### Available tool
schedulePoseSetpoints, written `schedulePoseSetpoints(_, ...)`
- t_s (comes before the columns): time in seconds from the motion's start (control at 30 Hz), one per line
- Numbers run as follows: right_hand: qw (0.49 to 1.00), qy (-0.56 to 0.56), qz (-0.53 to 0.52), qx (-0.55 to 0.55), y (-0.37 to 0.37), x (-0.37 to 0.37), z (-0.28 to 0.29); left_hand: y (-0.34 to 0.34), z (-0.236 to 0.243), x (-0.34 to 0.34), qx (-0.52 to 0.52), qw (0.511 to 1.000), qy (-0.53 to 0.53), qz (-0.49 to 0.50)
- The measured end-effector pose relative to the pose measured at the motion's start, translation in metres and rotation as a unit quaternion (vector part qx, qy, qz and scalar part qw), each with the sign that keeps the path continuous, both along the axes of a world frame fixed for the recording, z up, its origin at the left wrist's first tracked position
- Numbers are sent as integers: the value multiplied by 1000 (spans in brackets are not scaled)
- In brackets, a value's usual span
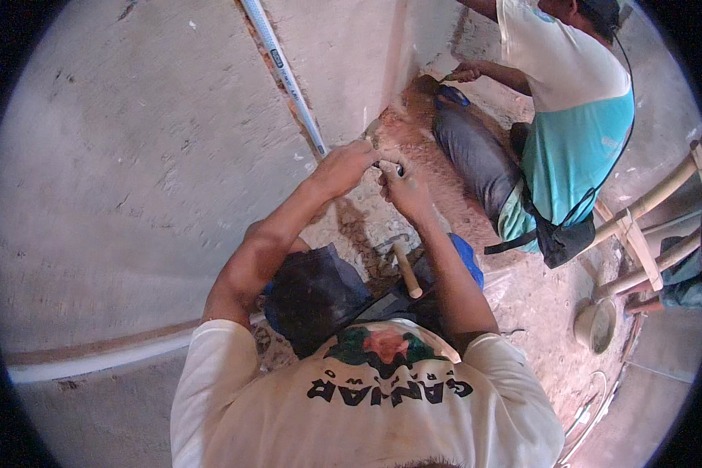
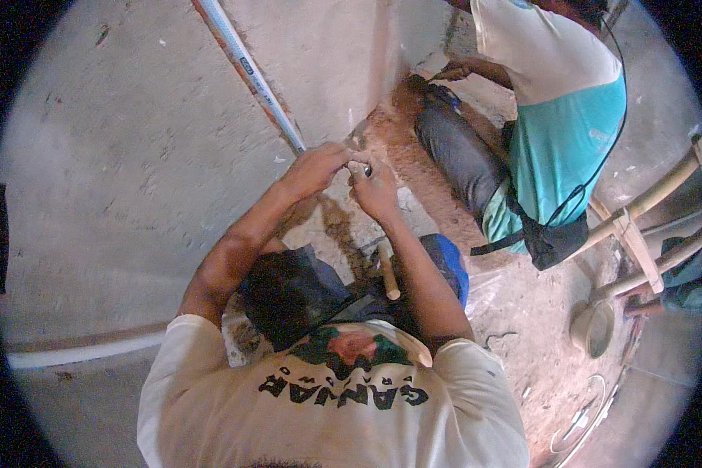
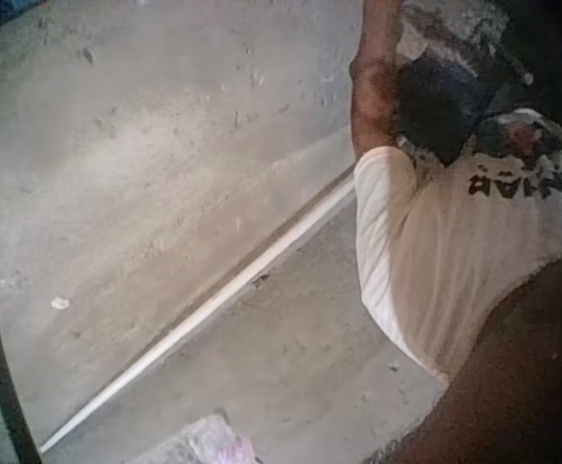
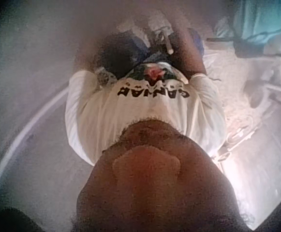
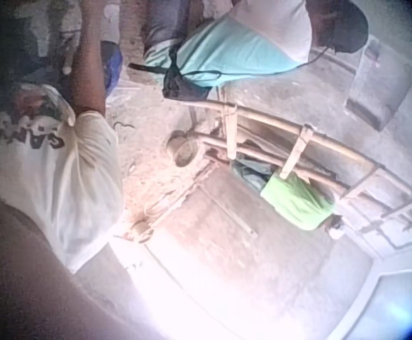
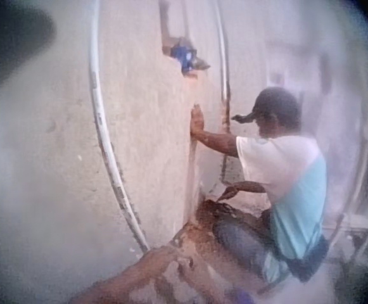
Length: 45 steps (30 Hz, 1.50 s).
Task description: The person measures a wall with a tape measure, then uses a hammer and a piece of rebar as a chisel to chip away concrete from a wall where a pipe is being installed.
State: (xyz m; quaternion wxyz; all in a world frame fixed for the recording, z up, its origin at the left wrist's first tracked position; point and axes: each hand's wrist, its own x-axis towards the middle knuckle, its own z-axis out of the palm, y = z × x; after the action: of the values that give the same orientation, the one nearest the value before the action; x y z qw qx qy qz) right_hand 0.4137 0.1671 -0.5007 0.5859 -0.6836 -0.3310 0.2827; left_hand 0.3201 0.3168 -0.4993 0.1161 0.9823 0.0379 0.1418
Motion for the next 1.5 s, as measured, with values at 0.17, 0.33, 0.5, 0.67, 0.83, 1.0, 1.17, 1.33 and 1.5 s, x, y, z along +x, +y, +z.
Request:
schedulePoseSetpoints(0.17,997,41,-54,-42,-6,14,-46,17,-3,-8,-128,987,-85,43)
schedulePoseSetpoints(0.33,989,81,-104,-70,-29,14,-45,48,-15,-20,-207,957,-69,189)
schedulePoseSetpoints(0.5,983,80,-132,-96,-46,27,-67,49,-10,-14,-229,950,-61,202)
schedulePoseSetpoints(0.67,978,151,-129,-71,-51,22,-77,41,-9,-7,-213,955,-57,198)
schedulePoseSetpoints(0.83,967,177,-164,-80,-47,13,-77,39,-10,-5,-226,952,-47,202)
schedulePoseSetpoints(1.0,983,109,-124,-84,-49,19,-94,34,-8,-4,-212,957,-19,198)
schedulePoseSetpoints(1.17,982,67,-150,-92,-50,20,-86,28,-27,4,-260,946,22,191)
schedulePoseSetpoints(1.33,980,117,-156,-50,-49,8,-45,18,-19,7,-282,938,20,198)
schedulePoseSetpoints(1.5,981,113,-160,1,-48,13,-44,10,6,13,-307,938,17,158)
